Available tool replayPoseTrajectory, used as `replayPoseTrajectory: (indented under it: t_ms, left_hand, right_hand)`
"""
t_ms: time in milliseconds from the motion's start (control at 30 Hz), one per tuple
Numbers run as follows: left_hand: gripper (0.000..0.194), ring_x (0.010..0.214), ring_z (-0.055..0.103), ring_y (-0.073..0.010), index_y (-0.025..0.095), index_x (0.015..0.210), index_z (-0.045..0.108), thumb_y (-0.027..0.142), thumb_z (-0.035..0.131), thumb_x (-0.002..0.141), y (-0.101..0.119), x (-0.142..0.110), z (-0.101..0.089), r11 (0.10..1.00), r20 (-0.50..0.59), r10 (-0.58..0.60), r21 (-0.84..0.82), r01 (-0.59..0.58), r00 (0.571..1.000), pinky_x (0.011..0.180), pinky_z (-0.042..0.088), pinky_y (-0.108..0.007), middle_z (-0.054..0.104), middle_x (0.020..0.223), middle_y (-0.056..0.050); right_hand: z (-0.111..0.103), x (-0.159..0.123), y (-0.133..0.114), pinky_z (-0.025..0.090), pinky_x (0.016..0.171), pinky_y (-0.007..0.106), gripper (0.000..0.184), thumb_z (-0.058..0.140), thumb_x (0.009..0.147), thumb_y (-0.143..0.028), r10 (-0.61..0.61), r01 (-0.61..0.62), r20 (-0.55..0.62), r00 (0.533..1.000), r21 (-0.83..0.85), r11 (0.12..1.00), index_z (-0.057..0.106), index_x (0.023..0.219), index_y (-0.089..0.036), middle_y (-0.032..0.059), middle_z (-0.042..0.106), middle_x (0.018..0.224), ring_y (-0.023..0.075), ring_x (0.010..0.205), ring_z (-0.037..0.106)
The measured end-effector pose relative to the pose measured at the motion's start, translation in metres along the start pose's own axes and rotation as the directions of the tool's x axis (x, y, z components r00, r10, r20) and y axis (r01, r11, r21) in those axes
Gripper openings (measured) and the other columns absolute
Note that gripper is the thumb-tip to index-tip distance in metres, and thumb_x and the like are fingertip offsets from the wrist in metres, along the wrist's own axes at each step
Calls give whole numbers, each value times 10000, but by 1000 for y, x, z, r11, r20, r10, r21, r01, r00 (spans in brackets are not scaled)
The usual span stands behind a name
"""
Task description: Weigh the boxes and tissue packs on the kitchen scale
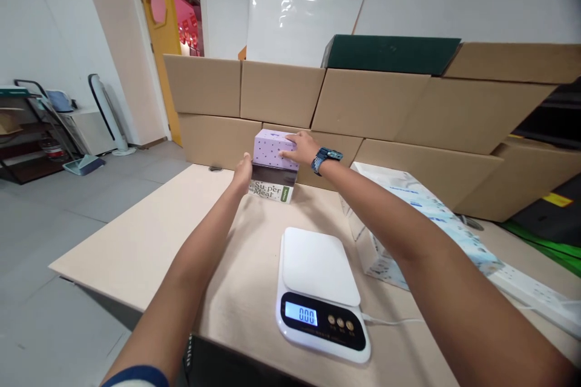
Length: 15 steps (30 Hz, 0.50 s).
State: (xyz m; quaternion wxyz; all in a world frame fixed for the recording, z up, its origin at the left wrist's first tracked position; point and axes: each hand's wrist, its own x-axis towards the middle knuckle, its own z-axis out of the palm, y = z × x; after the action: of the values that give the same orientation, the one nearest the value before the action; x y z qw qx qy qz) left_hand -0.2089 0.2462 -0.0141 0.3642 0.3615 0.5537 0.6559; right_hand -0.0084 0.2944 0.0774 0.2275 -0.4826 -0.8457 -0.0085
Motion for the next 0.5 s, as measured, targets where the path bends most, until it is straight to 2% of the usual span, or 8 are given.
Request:
replayPoseTrajectory:
  t_ms: [100, 200, 300, 400, 500]
  left_hand:
    - [420, 1255, 734, -266, 180, 1404, 694, 455, 722, 1088, -2, -1, 6, 998, 30, -53, 17, 52, 998, 1085, 657, -501, 716, 1434, -128]
    - [424, 1261, 732, -269, 178, 1405, 692, 454, 725, 1086, -2, 1, 8, 998, 55, -49, 50, 46, 997, 1088, 655, -505, 714, 1436, -129]
    - [433, 1276, 727, -274, 181, 1424, 684, 447, 728, 1085, -1, 2, 1, 995, 125, 10, 94, -22, 992, 1096, 653, -512, 704, 1457, -132]
    - [438, 1323, 714, -289, 184, 1440, 681, 423, 740, 1079, -1, 0, -10, 982, 239, 89, 140, -125, 967, 1132, 638, -540, 690, 1494, -135]
    - [475, 1484, 639, -323, 193, 1473, 682, 348, 795, 1039, -6, 0, -18, 955, 311, 174, 177, -237, 934, 1282, 526, -600, 660, 1594, -138]
  right_hand:
    - [3, 2, 7, 492, 1312, 562, 702, 813, 968, -511, -12, 12, -13, 1000, 22, 1000, 663, 1582, -206, 189, 608, 1592, 370, 1471, 631]
    - [6, 6, 16, 493, 1312, 566, 730, 836, 937, -495, -27, 29, -30, 999, 43, 999, 675, 1586, -203, 198, 612, 1578, 399, 1466, 634]
    - [9, 13, 26, 494, 1315, 564, 733, 864, 907, -500, -53, 56, -39, 998, 75, 996, 699, 1562, -215, 184, 630, 1564, 393, 1466, 633]
    - [12, 19, 36, 487, 1330, 540, 704, 882, 891, -485, -81, 87, -52, 995, 120, 989, 729, 1523, -216, 168, 657, 1524, 363, 1452, 644]
    - [16, 22, 47, 472, 1348, 525, 662, 884, 891, -459, -104, 116, -80, 991, 168, 979, 746, 1497, -231, 152, 651, 1532, 339, 1450, 646]
